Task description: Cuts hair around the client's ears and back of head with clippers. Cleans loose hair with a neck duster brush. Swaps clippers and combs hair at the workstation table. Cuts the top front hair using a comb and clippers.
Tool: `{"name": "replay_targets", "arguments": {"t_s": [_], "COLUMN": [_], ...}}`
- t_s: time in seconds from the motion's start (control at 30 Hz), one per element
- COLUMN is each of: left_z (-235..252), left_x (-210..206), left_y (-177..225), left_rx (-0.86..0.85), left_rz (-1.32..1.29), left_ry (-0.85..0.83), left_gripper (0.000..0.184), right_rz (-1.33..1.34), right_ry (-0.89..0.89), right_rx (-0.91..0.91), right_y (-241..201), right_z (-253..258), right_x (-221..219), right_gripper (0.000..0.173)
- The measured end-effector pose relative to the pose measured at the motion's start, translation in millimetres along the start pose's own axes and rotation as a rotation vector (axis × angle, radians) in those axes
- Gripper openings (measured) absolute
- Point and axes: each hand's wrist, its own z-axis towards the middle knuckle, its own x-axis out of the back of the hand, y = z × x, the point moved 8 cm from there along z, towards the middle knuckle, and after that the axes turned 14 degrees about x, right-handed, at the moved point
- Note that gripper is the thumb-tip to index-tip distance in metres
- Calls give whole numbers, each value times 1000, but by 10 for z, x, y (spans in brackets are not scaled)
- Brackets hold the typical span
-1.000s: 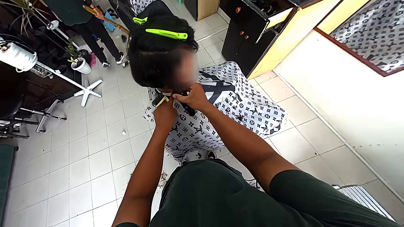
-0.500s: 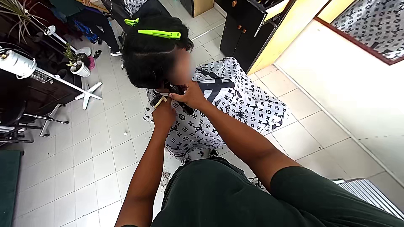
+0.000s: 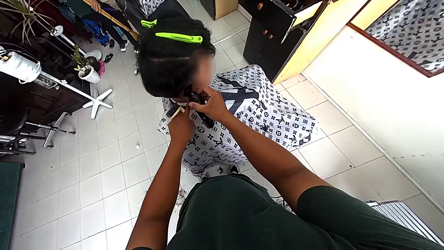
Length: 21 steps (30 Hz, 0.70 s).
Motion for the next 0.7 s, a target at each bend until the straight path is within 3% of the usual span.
{"name": "replay_targets", "arguments": {"t_s": [0.2,0.37,0.7], "left_z": [-10,-6,-16], "left_x": [4,-3,3], "left_y": [8,2,11], "left_rx": [-18,3,-15], "left_rz": [2,21,9], "left_ry": [16,1,27], "left_gripper": [46,57,53], "right_rz": [-9,44,76], "right_ry": [-25,38,55], "right_rx": [6,-39,-29], "right_y": [2,10,22], "right_z": [-2,-35,-48], "right_x": [-20,-9,-49], "right_gripper": [32,29,29]}}
